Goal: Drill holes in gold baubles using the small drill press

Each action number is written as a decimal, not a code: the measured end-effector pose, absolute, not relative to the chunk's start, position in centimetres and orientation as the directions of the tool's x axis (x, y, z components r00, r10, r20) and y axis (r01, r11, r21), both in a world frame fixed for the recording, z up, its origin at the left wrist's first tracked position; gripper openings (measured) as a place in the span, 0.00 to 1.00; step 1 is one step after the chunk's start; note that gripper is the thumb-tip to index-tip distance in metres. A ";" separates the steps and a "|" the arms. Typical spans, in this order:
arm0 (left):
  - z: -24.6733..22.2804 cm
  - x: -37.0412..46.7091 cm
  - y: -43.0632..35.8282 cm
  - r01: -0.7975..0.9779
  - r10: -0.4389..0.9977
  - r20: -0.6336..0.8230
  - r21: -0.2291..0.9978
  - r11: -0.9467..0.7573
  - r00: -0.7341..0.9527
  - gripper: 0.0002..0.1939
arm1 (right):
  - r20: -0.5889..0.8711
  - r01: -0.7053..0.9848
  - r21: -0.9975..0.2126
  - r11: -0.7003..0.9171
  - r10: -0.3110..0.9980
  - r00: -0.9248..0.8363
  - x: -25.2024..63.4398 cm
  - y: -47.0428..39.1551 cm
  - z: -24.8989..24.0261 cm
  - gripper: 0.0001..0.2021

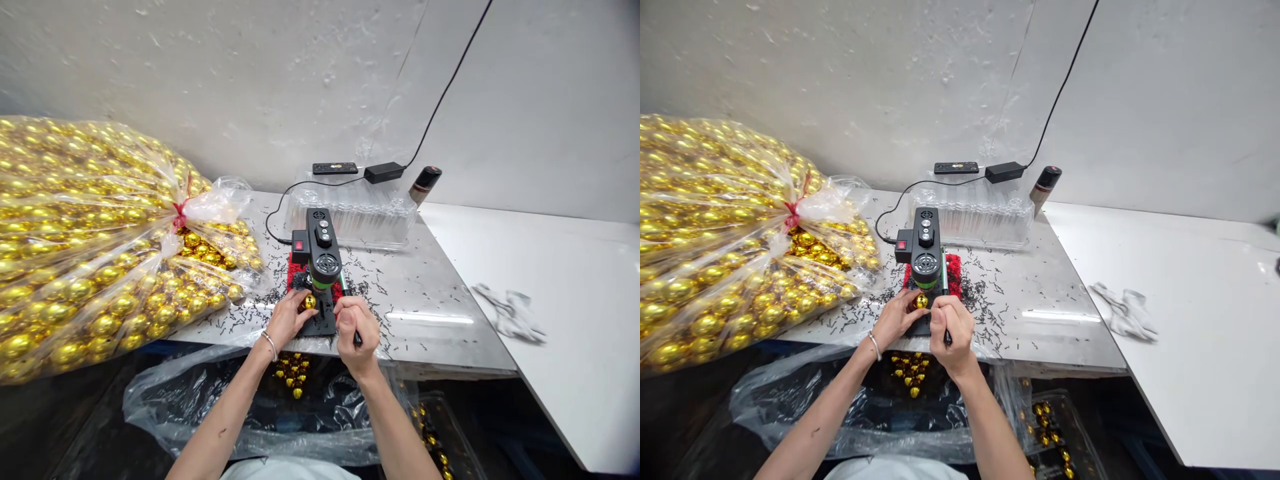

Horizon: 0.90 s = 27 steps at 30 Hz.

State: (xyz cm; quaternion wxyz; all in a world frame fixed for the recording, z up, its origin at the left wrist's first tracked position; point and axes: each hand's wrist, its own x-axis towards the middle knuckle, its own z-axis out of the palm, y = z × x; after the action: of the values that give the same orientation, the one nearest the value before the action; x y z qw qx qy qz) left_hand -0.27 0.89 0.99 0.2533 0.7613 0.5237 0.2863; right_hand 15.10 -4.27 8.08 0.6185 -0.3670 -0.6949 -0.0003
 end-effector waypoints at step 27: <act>-1.4 0.6 1.3 0.653 0.915 0.306 0.641 -0.403 0.265 0.18 | 0.888 0.560 -0.384 0.734 0.459 0.007 15.6 -3.8 3.1 0.16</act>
State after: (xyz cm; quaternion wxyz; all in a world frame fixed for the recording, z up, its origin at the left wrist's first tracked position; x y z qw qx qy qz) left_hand 0.57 1.29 -1.44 0.1982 0.7701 0.5090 0.3297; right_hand 15.59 -3.75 3.10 0.6102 -0.3622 -0.7034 -0.0414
